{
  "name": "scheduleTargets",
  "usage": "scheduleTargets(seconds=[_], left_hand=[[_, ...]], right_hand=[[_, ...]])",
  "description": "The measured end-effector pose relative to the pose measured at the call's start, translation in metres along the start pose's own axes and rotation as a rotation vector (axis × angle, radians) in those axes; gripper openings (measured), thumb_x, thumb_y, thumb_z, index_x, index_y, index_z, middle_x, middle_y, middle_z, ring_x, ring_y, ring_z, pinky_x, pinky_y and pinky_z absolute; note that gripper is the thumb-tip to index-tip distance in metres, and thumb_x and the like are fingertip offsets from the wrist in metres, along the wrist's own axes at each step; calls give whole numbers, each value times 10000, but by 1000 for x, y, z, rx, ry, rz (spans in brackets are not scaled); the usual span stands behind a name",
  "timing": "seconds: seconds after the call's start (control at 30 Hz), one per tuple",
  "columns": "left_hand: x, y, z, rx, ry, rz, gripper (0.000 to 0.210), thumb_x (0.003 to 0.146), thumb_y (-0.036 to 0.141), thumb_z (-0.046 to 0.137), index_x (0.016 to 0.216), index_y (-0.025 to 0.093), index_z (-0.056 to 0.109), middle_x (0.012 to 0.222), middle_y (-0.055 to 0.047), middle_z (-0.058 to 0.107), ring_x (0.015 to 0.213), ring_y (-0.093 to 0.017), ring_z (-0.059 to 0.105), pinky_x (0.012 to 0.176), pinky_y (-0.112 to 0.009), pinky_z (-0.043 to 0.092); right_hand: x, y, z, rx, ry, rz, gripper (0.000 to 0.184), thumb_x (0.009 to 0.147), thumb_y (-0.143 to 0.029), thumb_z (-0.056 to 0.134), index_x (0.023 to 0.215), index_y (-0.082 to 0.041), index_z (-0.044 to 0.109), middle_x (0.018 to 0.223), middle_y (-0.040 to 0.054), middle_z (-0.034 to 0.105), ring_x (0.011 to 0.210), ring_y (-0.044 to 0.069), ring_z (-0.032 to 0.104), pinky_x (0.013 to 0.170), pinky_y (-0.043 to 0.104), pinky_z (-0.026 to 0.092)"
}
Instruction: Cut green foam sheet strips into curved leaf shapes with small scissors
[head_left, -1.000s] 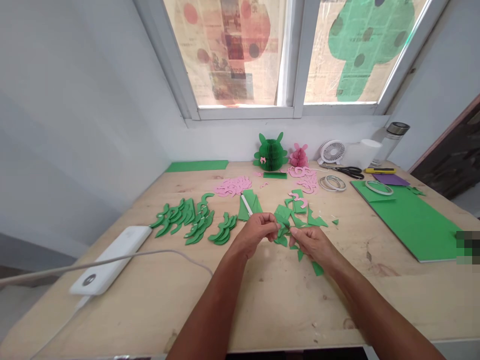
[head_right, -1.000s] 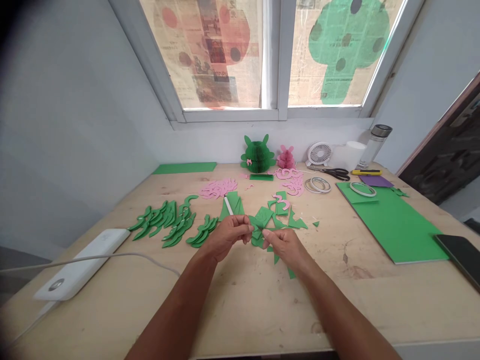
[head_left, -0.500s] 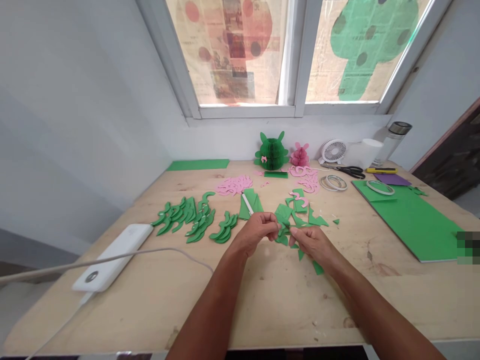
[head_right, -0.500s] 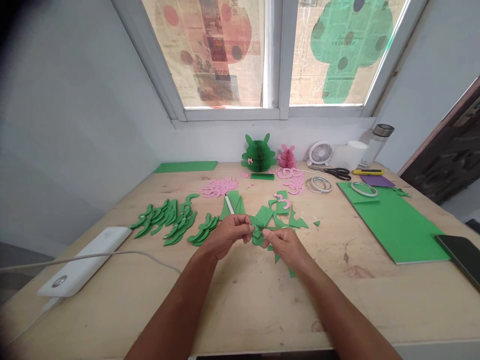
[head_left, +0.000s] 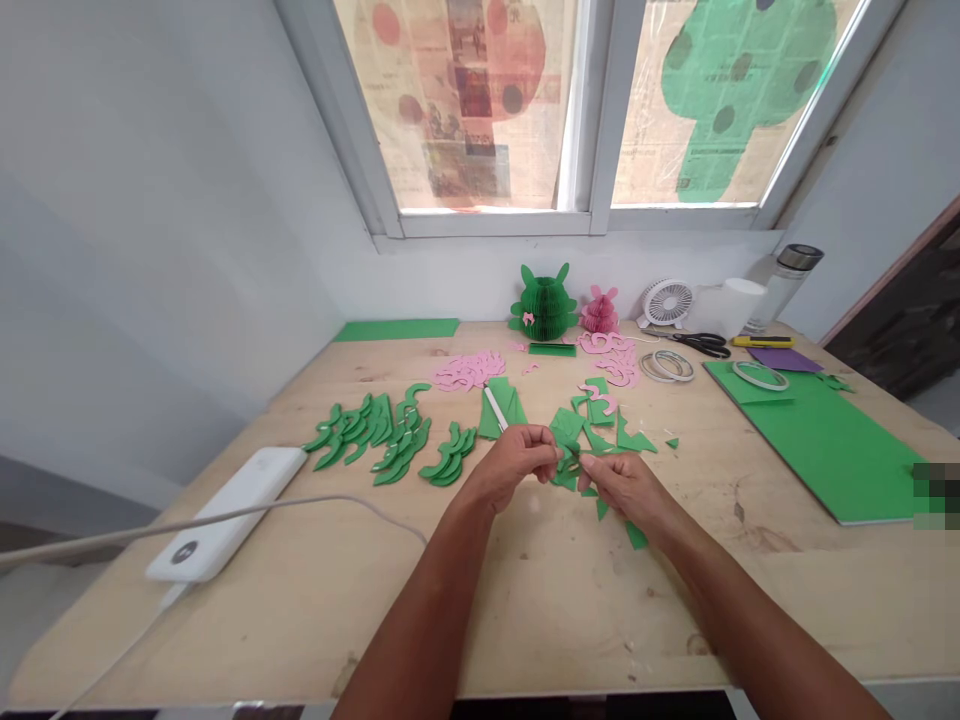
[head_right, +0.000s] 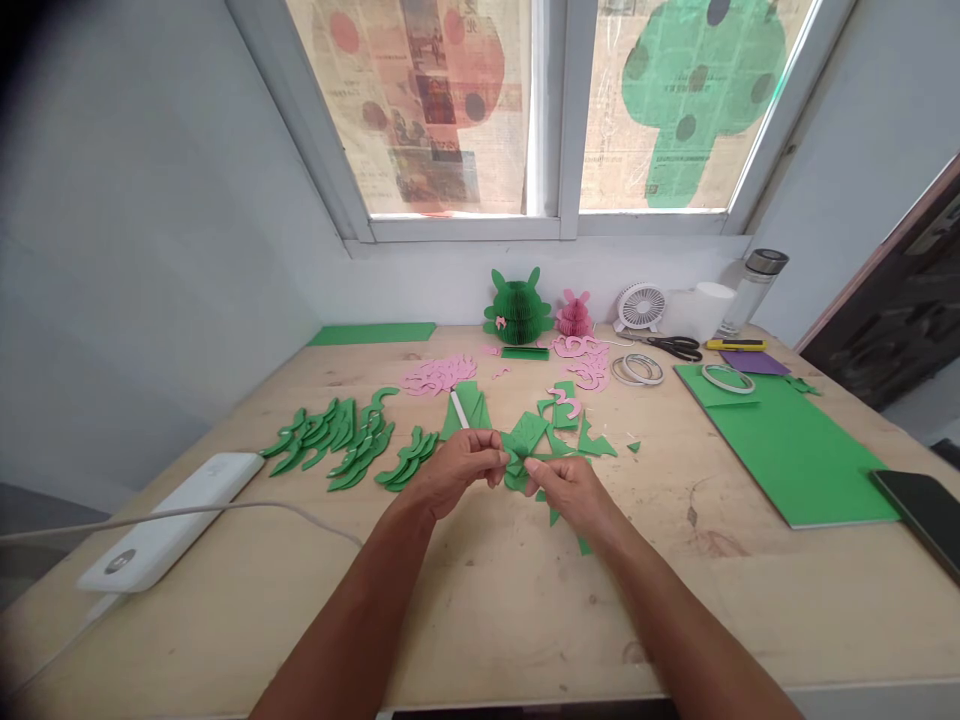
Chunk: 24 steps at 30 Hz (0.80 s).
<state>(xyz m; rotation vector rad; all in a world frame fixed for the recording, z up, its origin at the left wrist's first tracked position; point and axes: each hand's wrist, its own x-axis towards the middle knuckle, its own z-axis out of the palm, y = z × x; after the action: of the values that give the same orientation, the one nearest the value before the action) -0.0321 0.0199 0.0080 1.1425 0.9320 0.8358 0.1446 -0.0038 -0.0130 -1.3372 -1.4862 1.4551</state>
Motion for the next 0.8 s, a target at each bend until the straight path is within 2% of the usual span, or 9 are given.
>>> scheduleTargets(seconds=[0.8], left_hand=[[-3,3,-2,20,-72,-1,120,612,170,611,540,152,517,451,25,543,439,-82,451,523,-239,347]], right_hand=[[-3,-2,-1,-39,-30,-20,473,781,-550,494,601,-132,619,365,-84,257,341,55,188,357,214,138]])
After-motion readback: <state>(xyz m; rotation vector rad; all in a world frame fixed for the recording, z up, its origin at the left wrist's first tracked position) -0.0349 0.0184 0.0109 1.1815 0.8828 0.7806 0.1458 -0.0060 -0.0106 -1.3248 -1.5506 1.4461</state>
